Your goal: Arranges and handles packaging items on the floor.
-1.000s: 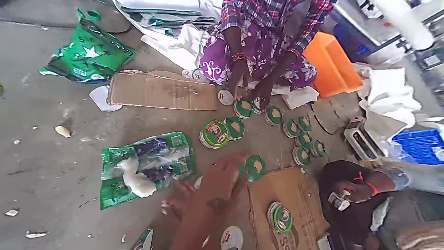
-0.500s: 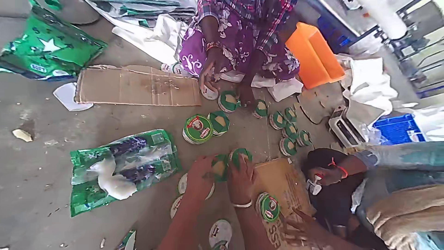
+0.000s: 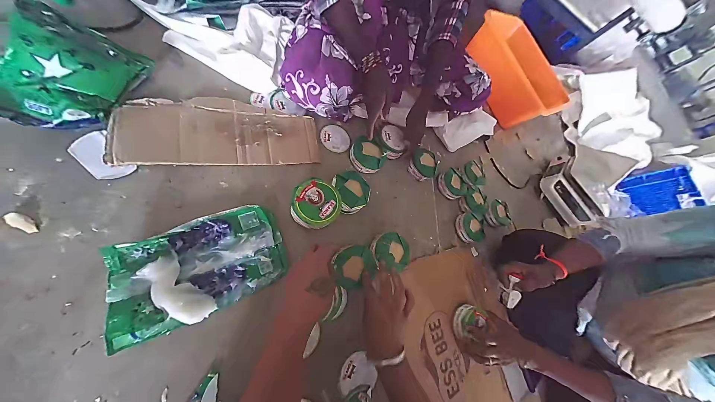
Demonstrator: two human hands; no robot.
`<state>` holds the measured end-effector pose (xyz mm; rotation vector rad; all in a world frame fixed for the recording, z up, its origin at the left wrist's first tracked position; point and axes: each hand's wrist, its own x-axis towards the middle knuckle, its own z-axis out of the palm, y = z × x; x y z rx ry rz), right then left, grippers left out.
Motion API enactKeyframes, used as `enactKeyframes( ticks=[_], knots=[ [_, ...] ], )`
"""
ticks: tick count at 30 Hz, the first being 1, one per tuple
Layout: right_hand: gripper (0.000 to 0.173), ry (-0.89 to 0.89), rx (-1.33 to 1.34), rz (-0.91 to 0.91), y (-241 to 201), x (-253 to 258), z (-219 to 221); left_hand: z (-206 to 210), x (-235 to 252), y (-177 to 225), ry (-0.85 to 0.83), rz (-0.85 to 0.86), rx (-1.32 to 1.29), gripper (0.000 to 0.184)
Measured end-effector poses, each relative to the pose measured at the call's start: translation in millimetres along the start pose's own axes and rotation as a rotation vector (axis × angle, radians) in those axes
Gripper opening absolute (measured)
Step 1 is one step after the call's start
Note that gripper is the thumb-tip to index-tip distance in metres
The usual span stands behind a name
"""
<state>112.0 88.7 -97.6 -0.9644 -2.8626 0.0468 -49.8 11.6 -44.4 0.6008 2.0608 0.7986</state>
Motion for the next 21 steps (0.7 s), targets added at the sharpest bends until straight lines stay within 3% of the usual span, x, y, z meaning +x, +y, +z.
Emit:
enactKeyframes(
  ticks=[3,6,9,11,14,18,21],
  knots=[
    [0.026,-0.028,0.115,0.018,-11,-23,-12,0,-5,-4,0.069,0.035,-0.018,0.036],
    [0.026,-0.037,0.211,0.039,-22,6,-10,-2,-6,-5,0.069,0.041,-0.001,0.036],
    [0.032,-0.014,0.159,-0.018,-37,26,5,-5,-7,-7,0.069,0.033,0.007,0.036],
    [0.04,-0.034,0.054,-0.093,-42,8,6,-7,-8,-9,0.069,0.025,-0.012,0.036],
    [0.036,0.04,-0.039,-0.166,-26,-26,0,-6,-8,-11,0.086,0.044,-0.04,0.035],
    [0.023,-0.057,0.16,0.022,0,-3,-26,-3,-7,-6,0.058,0.054,-0.043,0.035],
    [0.018,0.061,0.229,0.124,-3,45,-19,-4,-6,-3,0.038,0.036,-0.038,0.035]
  ],
)
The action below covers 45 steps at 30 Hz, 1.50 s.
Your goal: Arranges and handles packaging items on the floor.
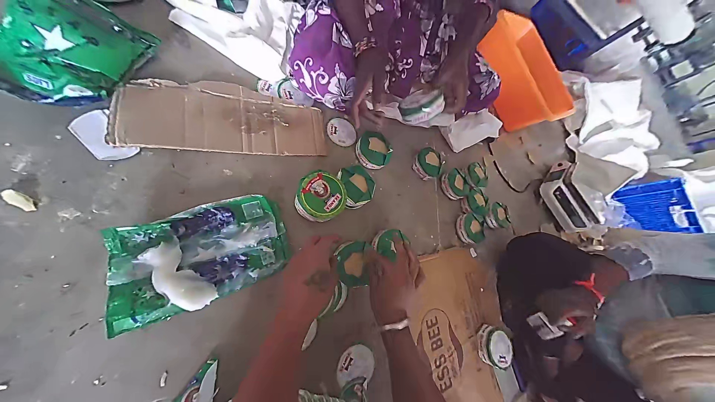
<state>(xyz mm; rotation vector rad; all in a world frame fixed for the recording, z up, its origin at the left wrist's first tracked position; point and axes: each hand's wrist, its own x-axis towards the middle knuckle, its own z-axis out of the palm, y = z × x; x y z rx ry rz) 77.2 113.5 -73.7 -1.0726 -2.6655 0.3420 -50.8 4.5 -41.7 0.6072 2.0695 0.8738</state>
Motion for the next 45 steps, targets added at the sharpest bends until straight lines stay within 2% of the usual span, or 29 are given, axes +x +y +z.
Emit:
enactKeyframes(
  ticks=[3,6,9,13,15,18,20,22,24,27,28,31,33,36,40,42,45],
  knots=[
    [0.016,0.061,-0.11,0.0,-16,13,26,-1,-1,-5,0.02,0.003,0.003,0.034],
    [0.021,0.027,-0.192,-0.063,-43,-11,39,-3,-2,-6,0.031,-0.005,-0.011,0.034],
    [0.029,0.015,-0.138,-0.12,-60,-37,35,-5,-1,-6,0.009,-0.017,-0.012,0.035],
    [0.019,-0.05,-0.05,0.083,-38,-11,13,-4,-4,-5,0.027,-0.004,-0.014,0.034],
    [0.018,0.034,-0.062,0.16,-21,9,19,-3,-4,-3,0.027,0.002,-0.023,0.034],
    [0.018,0.133,-0.152,0.087,-22,7,39,-5,-3,-3,0.006,-0.014,-0.033,0.034],
    [0.02,0.109,-0.186,-0.013,-39,-15,43,-4,-3,-4,0.012,-0.005,-0.039,0.034],
    [0.029,0.034,-0.153,-0.038,-56,-36,41,-4,-2,-5,0.013,0.011,-0.038,0.034],
    [0.03,-0.035,-0.087,0.019,-58,-36,31,-4,-3,-5,0.024,0.018,-0.04,0.034],
    [0.04,-0.135,-0.171,0.137,-41,-12,25,-4,-5,-6,0.038,0.011,-0.046,0.033],
    [0.042,-0.145,-0.192,0.12,-38,-11,29,-4,-5,-5,0.03,0.006,-0.043,0.033],
    [0.037,-0.061,-0.151,-0.047,-51,-38,39,-6,-2,-2,0.0,-0.012,-0.04,0.035],
    [0.032,-0.104,-0.069,-0.029,-57,-52,27,-5,-1,-3,-0.007,-0.011,-0.047,0.034],
    [0.031,-0.118,-0.111,0.038,-30,-28,6,-3,-2,-4,-0.022,-0.002,-0.045,0.034],
    [0.043,-0.036,-0.216,-0.097,18,-2,18,5,5,-3,-0.121,-0.03,0.015,0.036],
    [0.054,-0.063,-0.246,-0.096,26,-18,12,9,8,-2,-0.169,-0.032,0.05,0.037],
    [0.056,-0.06,-0.252,-0.11,18,-70,12,10,8,3,-0.201,-0.03,0.06,0.038]
  ],
)
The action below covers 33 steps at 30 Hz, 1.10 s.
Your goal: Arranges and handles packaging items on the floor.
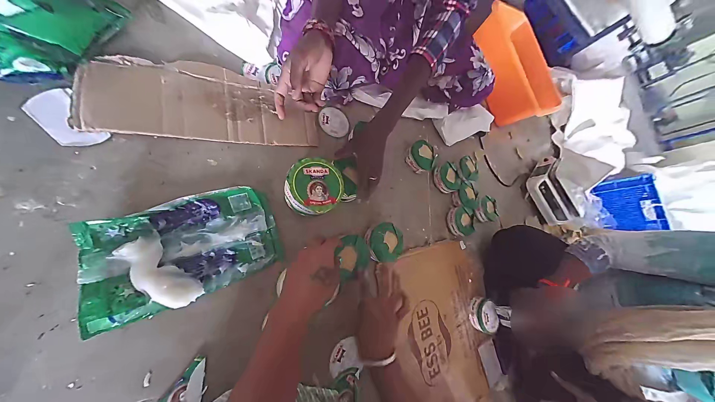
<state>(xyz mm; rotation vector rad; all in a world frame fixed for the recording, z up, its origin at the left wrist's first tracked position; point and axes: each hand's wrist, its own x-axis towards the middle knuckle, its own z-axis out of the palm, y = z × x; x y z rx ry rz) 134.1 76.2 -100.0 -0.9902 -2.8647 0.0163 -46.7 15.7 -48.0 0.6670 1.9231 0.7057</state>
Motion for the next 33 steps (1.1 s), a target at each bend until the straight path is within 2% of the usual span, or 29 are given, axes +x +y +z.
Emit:
enactKeyframes(
  ticks=[2,4,7,10,13,15,16,18,21,24,26,29,31,33],
  knots=[
    [0.053,-0.026,0.092,0.036,-21,-19,-4,0,-1,1,0.001,-0.006,0.001,0.038],
    [0.047,-0.04,0.188,0.121,-27,-9,-8,1,-2,0,0.027,-0.011,0.013,0.038],
    [0.042,0.055,0.1,0.157,3,36,-5,1,-5,-2,0.079,-0.005,0.022,0.036],
    [0.047,0.025,-0.01,0.066,32,65,2,3,-5,-2,0.094,0.002,0.049,0.036],
    [0.049,-0.018,-0.102,-0.01,49,38,3,2,-1,-3,0.083,0.014,0.062,0.036],
    [0.047,-0.022,-0.141,0.036,59,19,-4,1,1,-2,0.094,0.019,0.067,0.035],
    [0.046,-0.004,-0.15,0.066,62,19,-9,2,1,0,0.106,0.019,0.071,0.035],
    [0.054,0.009,-0.157,0.105,63,27,-14,7,0,0,0.116,0.022,0.085,0.035],
    [0.064,0.028,-0.126,-0.02,59,48,2,12,0,-3,0.152,0.067,0.08,0.034],
    [0.061,0.031,-0.125,-0.066,67,31,9,10,-2,-6,0.16,0.094,0.08,0.033],
    [0.056,0.03,-0.135,0.029,78,16,0,8,-3,-5,0.167,0.09,0.086,0.032],
    [0.052,-0.109,0.011,0.268,91,29,-17,10,-5,0,0.147,0.087,0.087,0.033],
    [0.059,-0.183,0.13,0.343,91,55,-19,11,-4,1,0.136,0.092,0.094,0.033],
    [0.064,-0.209,0.134,0.366,80,70,-12,10,-5,-2,0.144,0.096,0.09,0.033]
  ],
)
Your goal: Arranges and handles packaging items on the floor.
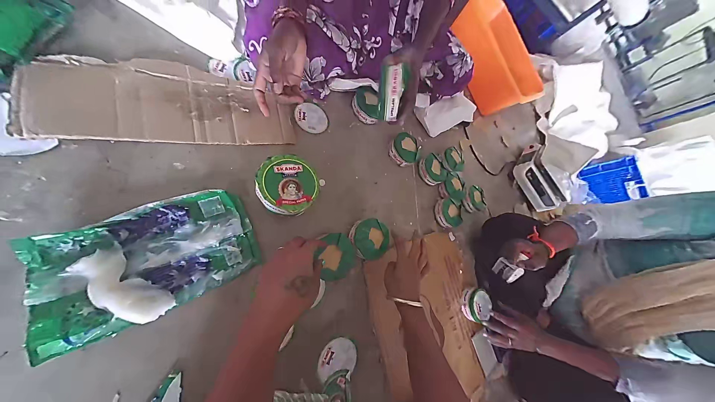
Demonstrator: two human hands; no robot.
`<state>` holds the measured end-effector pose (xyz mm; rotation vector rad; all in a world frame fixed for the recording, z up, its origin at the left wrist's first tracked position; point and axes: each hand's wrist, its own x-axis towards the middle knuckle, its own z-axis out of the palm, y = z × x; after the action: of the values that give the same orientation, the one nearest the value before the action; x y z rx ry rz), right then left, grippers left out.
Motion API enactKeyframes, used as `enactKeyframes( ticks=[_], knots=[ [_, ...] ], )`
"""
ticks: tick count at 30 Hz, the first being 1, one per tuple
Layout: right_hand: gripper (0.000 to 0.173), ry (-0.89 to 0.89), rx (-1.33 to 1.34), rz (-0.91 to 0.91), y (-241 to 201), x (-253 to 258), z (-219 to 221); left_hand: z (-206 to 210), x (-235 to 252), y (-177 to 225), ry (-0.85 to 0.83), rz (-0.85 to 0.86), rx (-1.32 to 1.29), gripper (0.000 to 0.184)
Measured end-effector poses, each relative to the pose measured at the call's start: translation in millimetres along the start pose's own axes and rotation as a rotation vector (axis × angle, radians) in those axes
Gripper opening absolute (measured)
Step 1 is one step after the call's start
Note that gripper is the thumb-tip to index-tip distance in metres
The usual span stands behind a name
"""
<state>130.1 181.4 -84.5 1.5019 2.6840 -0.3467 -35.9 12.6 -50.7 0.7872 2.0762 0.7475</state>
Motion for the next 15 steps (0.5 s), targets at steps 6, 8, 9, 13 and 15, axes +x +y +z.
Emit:
enactKeyframes(
  ticks=[6,8,9,13,15],
  knots=[
    [0.051,0.138,0.013,-0.014,-5,-62,17,-5,-3,0,-0.01,0.028,-0.032,0.035],
    [0.05,0.176,0.021,-0.041,-4,-65,21,-5,-5,2,-0.032,0.041,-0.044,0.035],
    [0.055,0.158,-0.002,-0.053,-7,-58,24,-5,-5,3,-0.037,0.049,-0.047,0.035],
    [0.059,0.092,-0.128,0.095,-16,-14,14,-7,-9,3,-0.015,0.11,-0.078,0.036],
    [0.055,0.276,-0.059,-0.009,-32,-8,10,-11,-20,9,0.095,0.237,-0.109,0.033]
  ],
)
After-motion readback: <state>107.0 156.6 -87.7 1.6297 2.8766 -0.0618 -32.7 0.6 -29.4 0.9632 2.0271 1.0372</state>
